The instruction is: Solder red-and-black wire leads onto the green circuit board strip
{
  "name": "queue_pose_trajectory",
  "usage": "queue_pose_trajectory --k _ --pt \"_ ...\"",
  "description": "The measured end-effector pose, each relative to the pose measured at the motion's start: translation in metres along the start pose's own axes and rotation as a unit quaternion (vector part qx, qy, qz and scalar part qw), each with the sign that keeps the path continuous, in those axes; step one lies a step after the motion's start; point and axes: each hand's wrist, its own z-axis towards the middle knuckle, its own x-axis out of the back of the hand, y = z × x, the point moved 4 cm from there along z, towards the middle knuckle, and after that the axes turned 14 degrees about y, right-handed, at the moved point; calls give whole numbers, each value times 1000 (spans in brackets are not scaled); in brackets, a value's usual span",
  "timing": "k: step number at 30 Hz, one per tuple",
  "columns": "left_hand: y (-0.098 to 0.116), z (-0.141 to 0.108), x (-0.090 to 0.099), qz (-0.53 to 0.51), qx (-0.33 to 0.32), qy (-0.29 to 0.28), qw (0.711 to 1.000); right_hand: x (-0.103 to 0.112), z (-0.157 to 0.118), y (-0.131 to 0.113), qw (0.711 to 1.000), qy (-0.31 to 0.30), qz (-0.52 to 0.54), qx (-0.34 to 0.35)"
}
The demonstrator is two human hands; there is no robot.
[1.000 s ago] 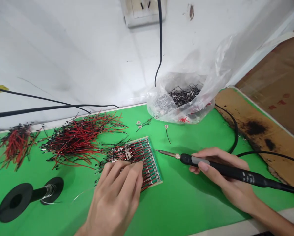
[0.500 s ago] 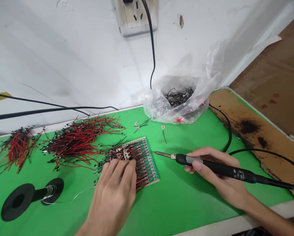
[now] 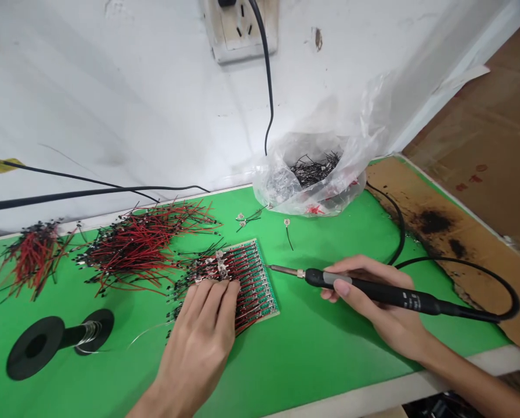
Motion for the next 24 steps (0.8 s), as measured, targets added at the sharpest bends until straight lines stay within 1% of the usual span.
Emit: queue_pose_trajectory --k 7,12,16,18,21,22,23,24 --pt "0 -2 -2 -3 24 -5 1000 -1 2 0 1000 16 -9 -8" --pt "1 -4 -3 3 25 -9 1000 1 -1 2 1000 13 -3 -14" --pt "-3 -6 -5 -6 34 -20 999 4 -2 5 1000 15 -1 -21" --pt "-5 -6 -2 -14 45 -12 999 3 -2 4 1000 18 -3 -20" --pt "-1 -8 14 -16 74 33 997 4 -3 0 999 33 -14 -12" --pt "3 -9 21 -32 88 43 995 8 -5 -3 999 43 -25 -8" --pt "8 -11 27 -88 115 48 988 15 -6 -6 998 47 -40 0" --pt "17 -13 30 -221 145 11 964 27 -7 -10 995 70 -65 7"
